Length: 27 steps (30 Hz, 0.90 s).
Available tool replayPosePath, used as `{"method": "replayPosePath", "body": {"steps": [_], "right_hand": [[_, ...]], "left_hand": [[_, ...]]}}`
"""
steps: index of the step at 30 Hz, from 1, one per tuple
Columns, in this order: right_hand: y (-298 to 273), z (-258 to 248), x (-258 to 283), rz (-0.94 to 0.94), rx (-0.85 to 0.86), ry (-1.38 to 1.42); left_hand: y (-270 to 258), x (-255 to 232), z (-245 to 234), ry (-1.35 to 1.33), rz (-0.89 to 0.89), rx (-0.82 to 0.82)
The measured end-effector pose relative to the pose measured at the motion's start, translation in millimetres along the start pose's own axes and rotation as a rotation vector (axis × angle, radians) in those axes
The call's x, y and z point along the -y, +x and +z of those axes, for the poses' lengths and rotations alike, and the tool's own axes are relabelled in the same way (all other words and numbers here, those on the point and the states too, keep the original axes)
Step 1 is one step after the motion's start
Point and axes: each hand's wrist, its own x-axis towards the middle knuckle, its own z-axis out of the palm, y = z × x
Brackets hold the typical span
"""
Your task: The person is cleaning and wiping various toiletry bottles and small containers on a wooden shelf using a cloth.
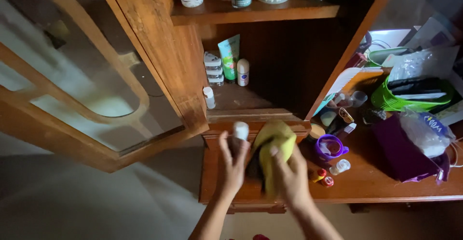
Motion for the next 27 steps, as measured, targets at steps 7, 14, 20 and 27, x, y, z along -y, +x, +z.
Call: {"method": "replayPosePath", "body": {"steps": [7, 14, 20, 27], "right_hand": [[40, 13, 55, -0.895, 0.171, -0.869], [60, 21, 20, -0.037, -0.094, -0.253], [75, -8, 11, 0.142, -0.219, -0.392], [77, 16, 17, -0.273, 0.625, -1.01]], "left_hand": [[-25, -76, 19, 0.491, -0.087, 0.291], [-38, -24, 8, 0.013, -0.066, 0.39], [-4, 14, -22, -0.219, -0.295, -0.047], [9, 36, -26, 0.009, -0.185, -0.095]]}}
